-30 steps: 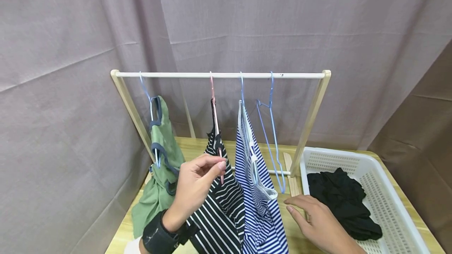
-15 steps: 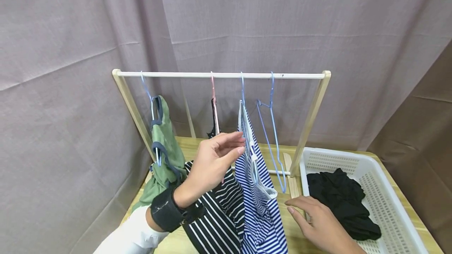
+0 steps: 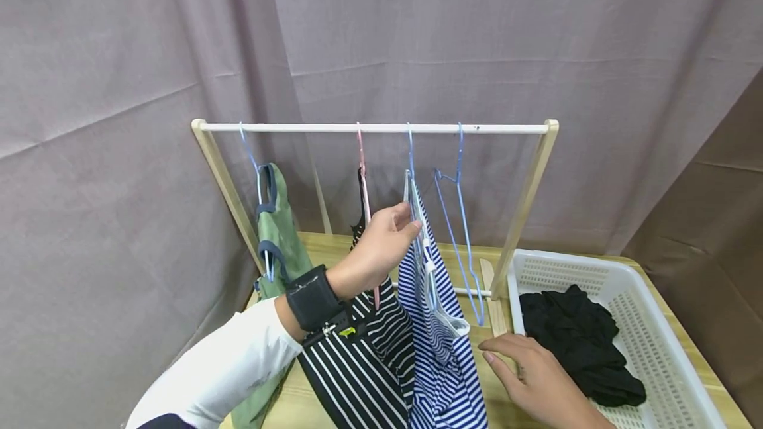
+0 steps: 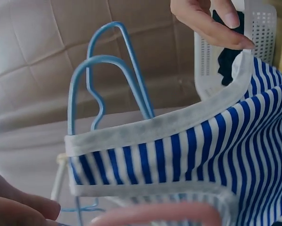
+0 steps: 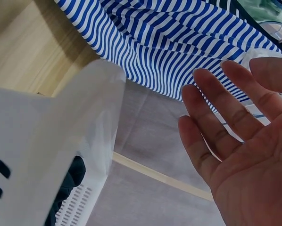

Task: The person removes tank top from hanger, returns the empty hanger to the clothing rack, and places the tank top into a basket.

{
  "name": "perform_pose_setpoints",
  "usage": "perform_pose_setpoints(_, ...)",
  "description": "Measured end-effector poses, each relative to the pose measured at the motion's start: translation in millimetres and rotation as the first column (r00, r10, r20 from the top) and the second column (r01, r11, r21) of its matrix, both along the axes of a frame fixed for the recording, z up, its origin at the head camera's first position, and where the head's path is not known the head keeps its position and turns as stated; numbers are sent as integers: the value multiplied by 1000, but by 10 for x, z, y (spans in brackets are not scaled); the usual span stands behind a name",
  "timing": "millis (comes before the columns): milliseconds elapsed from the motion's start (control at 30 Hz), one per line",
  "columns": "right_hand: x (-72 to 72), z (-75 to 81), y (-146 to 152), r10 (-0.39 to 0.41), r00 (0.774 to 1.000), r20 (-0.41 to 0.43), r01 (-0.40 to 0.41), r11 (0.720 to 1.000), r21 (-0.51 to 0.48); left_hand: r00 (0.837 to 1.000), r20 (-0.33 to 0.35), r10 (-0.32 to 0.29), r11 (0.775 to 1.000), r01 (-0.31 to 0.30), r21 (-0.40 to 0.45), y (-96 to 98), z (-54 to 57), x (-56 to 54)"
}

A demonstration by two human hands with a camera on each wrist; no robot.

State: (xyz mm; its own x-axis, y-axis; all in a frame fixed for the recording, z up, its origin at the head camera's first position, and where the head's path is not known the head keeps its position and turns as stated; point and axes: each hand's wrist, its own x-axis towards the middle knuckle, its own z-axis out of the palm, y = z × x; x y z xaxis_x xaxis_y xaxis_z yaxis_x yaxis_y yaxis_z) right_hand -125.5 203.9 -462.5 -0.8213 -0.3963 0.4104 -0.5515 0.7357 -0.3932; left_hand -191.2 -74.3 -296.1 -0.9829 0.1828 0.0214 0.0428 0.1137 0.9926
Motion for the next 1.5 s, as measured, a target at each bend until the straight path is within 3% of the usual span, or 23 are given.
perform_pose_setpoints(200, 10, -20, 13, -17, 1000, 10, 17, 1000, 13, 1000, 24, -1, 996, -1, 94, 81, -38, -141)
perform_pose_setpoints(367, 19, -48, 15, -15, 999, -47, 16, 1000, 15, 999, 41, 28, 987, -34, 158, 94, -40, -191)
perform_pose_setpoints(767, 15, -63, 34, -7, 997, -77, 8, 1000, 20, 998, 62, 5, 984, -16, 176, 77, -42, -195)
perform_pose_setpoints(1167, 31, -32, 50, -27, 999, 29, 25, 998, 49, 998, 64, -3, 980, -10, 201, 107, -37, -197)
perform_pose_setpoints(1500, 55, -96, 49, 16, 1000, 0, -16, 999, 44, 999, -9, -33, 971, 34, 236, 106, -3, -162)
